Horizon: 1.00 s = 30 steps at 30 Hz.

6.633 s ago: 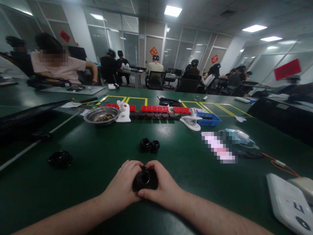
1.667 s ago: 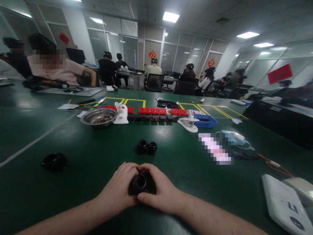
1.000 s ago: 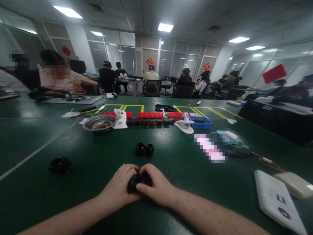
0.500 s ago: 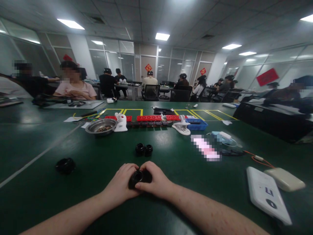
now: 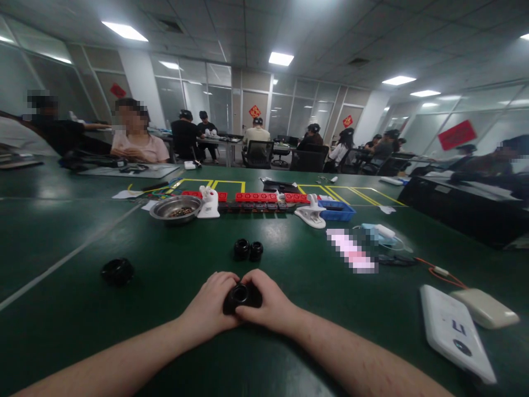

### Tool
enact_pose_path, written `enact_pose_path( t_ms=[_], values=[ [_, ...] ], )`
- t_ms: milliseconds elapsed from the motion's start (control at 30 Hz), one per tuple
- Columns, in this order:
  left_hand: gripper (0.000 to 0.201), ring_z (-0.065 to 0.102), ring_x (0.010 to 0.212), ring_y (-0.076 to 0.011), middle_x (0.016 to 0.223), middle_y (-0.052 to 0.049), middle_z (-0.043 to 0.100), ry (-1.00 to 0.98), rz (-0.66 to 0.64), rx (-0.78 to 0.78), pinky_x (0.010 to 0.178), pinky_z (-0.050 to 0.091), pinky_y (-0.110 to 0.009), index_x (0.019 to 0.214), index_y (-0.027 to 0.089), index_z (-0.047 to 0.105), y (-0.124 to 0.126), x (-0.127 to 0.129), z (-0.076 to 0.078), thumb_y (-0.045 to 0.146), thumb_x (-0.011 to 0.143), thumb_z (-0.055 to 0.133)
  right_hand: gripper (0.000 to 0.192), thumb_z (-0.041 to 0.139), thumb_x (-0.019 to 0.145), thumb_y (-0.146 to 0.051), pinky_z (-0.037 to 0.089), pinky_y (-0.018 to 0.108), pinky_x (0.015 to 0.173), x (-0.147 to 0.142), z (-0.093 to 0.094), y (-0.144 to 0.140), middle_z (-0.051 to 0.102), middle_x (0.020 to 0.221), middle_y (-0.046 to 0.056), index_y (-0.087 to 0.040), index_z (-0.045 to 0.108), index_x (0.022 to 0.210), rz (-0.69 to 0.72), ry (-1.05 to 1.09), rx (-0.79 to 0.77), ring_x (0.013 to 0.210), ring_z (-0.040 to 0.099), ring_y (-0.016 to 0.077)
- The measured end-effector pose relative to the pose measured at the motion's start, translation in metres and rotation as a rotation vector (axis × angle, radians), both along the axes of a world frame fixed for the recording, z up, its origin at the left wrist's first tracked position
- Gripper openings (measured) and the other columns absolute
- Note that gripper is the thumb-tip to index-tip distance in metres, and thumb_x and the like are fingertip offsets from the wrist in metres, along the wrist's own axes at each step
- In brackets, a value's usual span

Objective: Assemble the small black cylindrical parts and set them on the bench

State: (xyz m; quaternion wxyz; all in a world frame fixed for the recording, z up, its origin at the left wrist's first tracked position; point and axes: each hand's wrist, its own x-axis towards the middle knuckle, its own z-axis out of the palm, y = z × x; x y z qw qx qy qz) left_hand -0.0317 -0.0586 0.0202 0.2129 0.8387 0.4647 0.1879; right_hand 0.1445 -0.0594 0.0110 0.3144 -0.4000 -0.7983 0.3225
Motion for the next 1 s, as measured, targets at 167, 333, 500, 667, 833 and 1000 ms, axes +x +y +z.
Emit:
enact_pose_path(
  t_ms=[167,333,500,667,833,1000],
  values=[
    [0.042,0.047,0.1,-0.0264,0.105,-0.007,0.053,0.005,0.008,0.042,0.087,0.039,-0.042,0.098,0.019,0.054,0.0012,0.001,-0.0042,0.033,0.06,0.066,0.06,0.064,0.065,-0.019,0.035,0.036,0.091,0.0023,0.0012,-0.0017,0.047,0.115,0.008,-0.018,0.036,0.118,0.114,0.042,0.0,0.105,0.044,0.0214],
    [0.038,0.048,0.099,-0.0266,0.103,-0.006,0.053,0.001,0.004,0.035,0.086,0.04,-0.042,0.093,0.02,0.054,0.0021,0.0002,-0.0062,0.032,0.059,0.065,0.057,0.069,0.06,-0.039,0.043,0.034,0.077,-0.0006,0.0017,-0.003,0.051,0.099,0.005,-0.018,0.043,0.107,-0.02,0.012,-0.061,0.088,0.051,0.0197],
    [0.038,0.048,0.099,-0.0269,0.104,-0.006,0.053,-0.004,0.005,0.031,0.087,0.04,-0.043,0.096,0.021,0.054,0.0015,0.0004,-0.0055,0.03,0.061,0.064,0.04,0.064,0.064,-0.02,0.039,0.033,0.084,-0.0004,0.0047,-0.0013,0.051,0.101,0.004,-0.019,0.049,0.101,0.083,-0.021,0.043,0.095,0.048,0.0196],
    [0.04,0.047,0.102,-0.0275,0.107,-0.007,0.052,0.017,0.008,0.012,0.087,0.039,-0.043,0.096,0.019,0.054,0.0018,0.0001,-0.0041,0.034,0.061,0.065,0.067,0.065,0.065,-0.029,0.034,0.038,0.092,0.0024,0.0025,-0.0025,0.044,0.119,0.01,-0.018,0.032,0.123,0.07,0.01,-0.011,0.106,0.044,0.0223],
    [0.036,0.047,0.1,-0.0264,0.104,-0.006,0.052,0.008,-0.009,0.01,0.087,0.04,-0.042,0.093,0.019,0.054,0.0012,-0.0001,-0.0005,0.032,0.061,0.065,0.047,0.067,0.061,-0.037,0.044,0.034,0.074,-0.0011,0.0014,-0.0013,0.052,0.095,0.005,-0.017,0.048,0.099,-0.038,-0.051,-0.021,0.084,0.051,0.0196],
    [0.038,0.048,0.1,-0.0271,0.105,-0.006,0.053,-0.008,-0.004,0.008,0.087,0.04,-0.043,0.097,0.021,0.054,0.0009,0.0,-0.0014,0.031,0.062,0.064,0.047,0.063,0.065,-0.019,0.038,0.034,0.086,0.0001,0.0065,-0.0017,0.052,0.105,0.005,-0.018,0.046,0.108,0.091,-0.047,0.035,0.097,0.048,0.0202]
  ],
)
